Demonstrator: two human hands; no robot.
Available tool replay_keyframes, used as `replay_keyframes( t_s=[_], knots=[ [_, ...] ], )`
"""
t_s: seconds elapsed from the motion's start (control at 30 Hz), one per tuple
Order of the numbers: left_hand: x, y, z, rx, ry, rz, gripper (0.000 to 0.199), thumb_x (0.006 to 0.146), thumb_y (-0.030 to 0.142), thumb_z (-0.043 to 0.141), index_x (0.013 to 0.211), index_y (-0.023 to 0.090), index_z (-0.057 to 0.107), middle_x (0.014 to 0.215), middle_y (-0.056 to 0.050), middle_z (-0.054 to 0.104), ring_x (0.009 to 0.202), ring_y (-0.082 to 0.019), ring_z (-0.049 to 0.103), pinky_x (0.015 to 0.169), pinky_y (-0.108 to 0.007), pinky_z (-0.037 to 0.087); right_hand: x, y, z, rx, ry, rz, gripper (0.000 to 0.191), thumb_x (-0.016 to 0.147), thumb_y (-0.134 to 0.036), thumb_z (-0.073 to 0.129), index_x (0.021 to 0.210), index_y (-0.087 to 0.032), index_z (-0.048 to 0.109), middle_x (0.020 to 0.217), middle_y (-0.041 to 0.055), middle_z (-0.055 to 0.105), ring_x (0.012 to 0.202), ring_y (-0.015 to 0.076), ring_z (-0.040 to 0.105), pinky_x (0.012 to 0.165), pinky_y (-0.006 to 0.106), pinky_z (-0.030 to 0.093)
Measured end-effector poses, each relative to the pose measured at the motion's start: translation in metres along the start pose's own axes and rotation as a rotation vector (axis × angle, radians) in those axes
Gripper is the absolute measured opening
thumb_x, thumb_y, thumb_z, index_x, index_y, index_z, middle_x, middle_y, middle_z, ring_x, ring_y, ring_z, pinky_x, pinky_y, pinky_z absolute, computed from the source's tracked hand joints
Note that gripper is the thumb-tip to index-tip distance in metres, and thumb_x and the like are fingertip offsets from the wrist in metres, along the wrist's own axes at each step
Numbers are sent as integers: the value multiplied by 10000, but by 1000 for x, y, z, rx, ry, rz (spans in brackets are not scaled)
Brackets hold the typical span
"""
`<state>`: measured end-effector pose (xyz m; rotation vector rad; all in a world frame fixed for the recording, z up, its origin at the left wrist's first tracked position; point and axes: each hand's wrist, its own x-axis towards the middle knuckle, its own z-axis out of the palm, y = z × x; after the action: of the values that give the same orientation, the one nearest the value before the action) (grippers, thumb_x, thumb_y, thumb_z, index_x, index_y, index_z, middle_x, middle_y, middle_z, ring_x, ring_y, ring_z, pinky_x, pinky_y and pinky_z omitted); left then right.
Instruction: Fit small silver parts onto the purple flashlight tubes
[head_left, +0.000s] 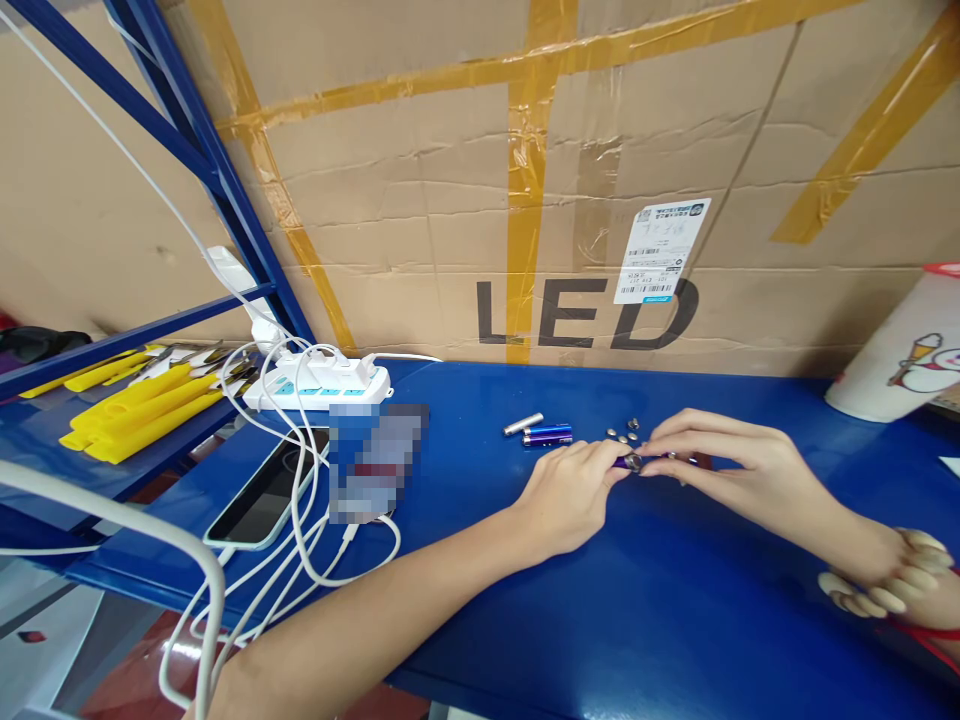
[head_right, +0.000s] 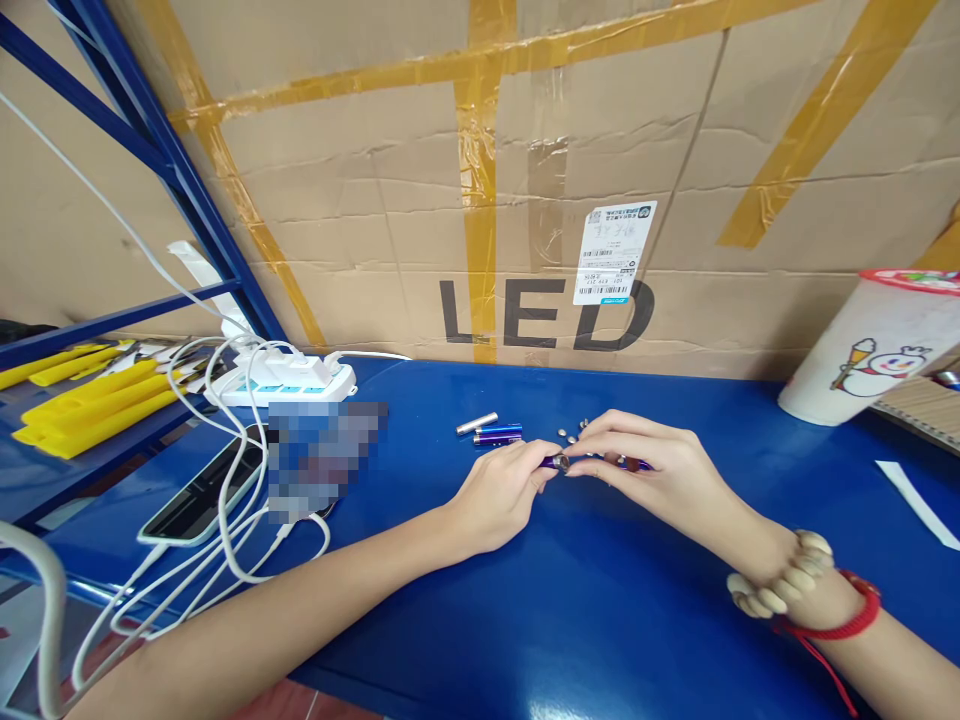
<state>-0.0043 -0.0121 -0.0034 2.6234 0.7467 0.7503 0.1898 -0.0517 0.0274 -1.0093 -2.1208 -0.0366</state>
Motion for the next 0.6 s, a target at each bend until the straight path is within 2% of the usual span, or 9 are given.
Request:
replay_keyframes(
  t_s=[0.17,0.4,0.6],
  knots=[
    [0,1,-2,12,-41,-19,216,950,223,311,1069,170,484,908,-40,631,848,-167,584,777,-290,457,2,-2,-1,27,-6,16,137,814,-319,600,837,-262,722,799,31,657,704,138,634,626,221,517],
    [-1,0,-5,-11,-134,-5,219,958,257,287,1014,174,482,940,-45,629,860,-174,598,682,-254,450,1,2,3,52,-46,41,194,815,-362,597,741,-227,714,744,36,671,670,134,636,599,215,508],
    [-3,-2,-3,9,-139,20,218,958,268,287,1011,167,472,948,-52,625,877,-181,598,685,-254,456,4,-6,7,86,-55,173,312,773,-474,608,646,-202,695,649,53,660,581,139,602,525,239,468]
  ],
)
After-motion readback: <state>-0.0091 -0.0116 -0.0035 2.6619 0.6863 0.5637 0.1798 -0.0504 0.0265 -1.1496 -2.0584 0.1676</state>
